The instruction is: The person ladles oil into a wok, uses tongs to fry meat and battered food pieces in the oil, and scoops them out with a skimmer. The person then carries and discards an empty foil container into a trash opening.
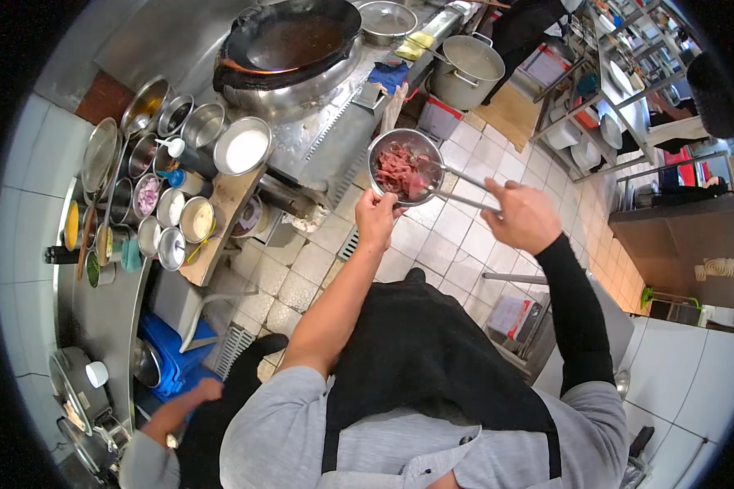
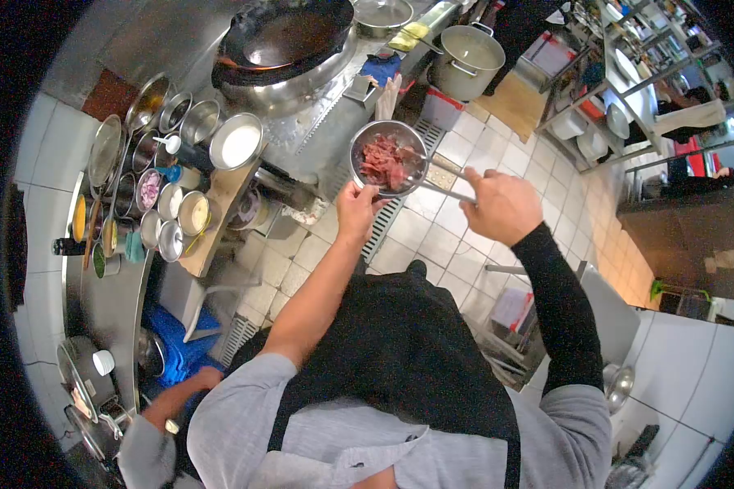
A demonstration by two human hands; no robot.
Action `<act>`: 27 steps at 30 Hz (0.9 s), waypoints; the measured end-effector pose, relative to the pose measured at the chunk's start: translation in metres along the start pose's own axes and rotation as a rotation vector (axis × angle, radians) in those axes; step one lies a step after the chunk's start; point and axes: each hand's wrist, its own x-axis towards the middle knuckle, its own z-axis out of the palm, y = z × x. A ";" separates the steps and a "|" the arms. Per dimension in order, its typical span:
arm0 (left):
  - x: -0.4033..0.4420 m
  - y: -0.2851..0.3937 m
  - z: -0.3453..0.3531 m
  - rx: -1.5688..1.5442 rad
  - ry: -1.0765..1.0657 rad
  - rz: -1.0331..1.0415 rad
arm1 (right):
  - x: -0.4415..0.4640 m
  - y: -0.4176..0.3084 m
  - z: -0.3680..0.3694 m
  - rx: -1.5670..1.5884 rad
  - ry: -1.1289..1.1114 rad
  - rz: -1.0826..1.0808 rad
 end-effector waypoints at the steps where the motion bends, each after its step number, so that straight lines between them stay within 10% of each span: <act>1: -0.002 0.001 0.001 0.001 -0.001 0.012 | 0.000 0.004 -0.006 0.018 0.031 -0.016; 27: -0.009 0.002 0.002 0.235 0.003 0.195 | 0.014 -0.005 0.042 -0.022 -0.024 -0.012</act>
